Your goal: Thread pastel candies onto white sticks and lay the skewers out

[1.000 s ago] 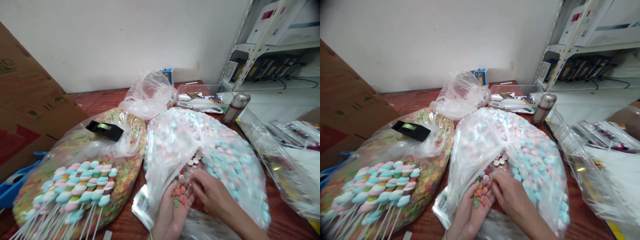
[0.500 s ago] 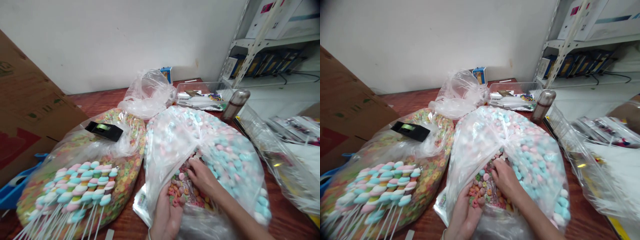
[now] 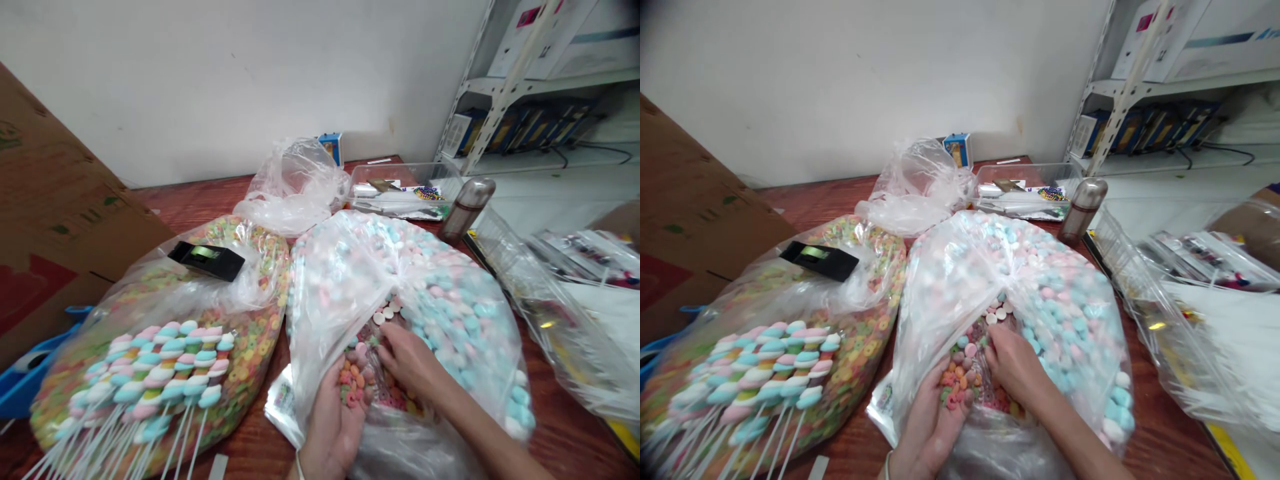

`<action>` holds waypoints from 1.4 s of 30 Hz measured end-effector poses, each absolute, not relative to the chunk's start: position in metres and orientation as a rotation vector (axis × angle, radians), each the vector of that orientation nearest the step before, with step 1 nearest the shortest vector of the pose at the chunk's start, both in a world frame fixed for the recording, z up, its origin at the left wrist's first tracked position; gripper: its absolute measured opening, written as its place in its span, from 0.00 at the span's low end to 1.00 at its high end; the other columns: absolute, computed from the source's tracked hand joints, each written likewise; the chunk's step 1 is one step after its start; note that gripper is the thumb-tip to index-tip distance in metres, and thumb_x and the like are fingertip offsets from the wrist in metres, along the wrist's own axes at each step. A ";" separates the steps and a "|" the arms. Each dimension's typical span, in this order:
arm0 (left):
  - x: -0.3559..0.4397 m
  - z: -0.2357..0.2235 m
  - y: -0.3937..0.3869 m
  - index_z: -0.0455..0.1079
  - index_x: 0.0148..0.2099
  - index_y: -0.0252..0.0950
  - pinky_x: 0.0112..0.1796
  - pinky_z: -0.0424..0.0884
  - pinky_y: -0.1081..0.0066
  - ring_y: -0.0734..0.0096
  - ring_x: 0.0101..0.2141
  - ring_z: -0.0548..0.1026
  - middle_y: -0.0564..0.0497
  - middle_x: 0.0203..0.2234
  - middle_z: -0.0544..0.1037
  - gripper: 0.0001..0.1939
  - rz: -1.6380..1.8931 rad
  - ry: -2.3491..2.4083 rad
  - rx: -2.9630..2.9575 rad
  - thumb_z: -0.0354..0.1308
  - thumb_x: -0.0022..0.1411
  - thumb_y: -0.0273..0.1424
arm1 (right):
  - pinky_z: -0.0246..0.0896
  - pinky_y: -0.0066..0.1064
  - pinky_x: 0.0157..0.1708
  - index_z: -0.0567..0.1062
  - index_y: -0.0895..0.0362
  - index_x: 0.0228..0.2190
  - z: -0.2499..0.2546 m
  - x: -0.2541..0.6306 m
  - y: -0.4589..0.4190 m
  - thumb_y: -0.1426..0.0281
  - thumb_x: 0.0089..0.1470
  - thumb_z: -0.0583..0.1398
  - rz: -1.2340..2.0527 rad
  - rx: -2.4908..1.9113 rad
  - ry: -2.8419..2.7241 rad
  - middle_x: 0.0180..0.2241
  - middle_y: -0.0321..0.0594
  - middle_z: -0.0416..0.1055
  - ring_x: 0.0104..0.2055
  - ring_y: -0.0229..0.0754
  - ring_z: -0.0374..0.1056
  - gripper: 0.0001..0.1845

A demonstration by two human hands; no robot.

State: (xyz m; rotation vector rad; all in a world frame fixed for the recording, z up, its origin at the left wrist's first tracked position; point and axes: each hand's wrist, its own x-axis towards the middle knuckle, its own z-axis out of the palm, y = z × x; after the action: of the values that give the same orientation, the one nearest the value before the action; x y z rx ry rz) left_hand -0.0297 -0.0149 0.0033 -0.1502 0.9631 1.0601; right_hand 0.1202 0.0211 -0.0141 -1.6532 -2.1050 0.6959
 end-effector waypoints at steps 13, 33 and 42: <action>-0.032 0.013 -0.022 0.70 0.37 0.32 0.16 0.66 0.81 0.78 0.19 0.72 0.53 0.24 0.74 0.06 0.911 1.014 -0.143 0.61 0.59 0.29 | 0.53 0.29 0.30 0.71 0.51 0.28 -0.001 0.173 -0.048 0.71 0.58 0.54 0.937 -1.676 -2.285 0.28 0.34 0.74 0.30 0.42 0.68 0.08; -0.016 0.010 -0.035 0.69 0.41 0.32 0.16 0.66 0.80 0.76 0.19 0.72 0.51 0.25 0.75 0.08 0.857 1.110 -0.094 0.61 0.59 0.29 | 0.58 0.27 0.38 0.72 0.51 0.39 -0.012 0.147 -0.004 0.73 0.61 0.50 0.606 -1.808 -2.080 0.37 0.36 0.71 0.40 0.39 0.68 0.12; -0.015 0.012 -0.035 0.69 0.37 0.31 0.17 0.67 0.80 0.77 0.19 0.71 0.51 0.24 0.74 0.05 0.879 1.118 -0.089 0.59 0.60 0.29 | 0.56 0.27 0.34 0.74 0.52 0.34 -0.013 0.165 -0.027 0.69 0.62 0.50 0.651 -1.845 -2.055 0.32 0.37 0.68 0.34 0.39 0.67 0.12</action>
State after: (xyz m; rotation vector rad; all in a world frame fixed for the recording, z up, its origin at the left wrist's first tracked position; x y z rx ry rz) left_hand -0.0149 -0.0349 0.0115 -0.0895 1.1180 0.8793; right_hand 0.1646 -0.0268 -0.0135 -1.8450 -2.0552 0.6508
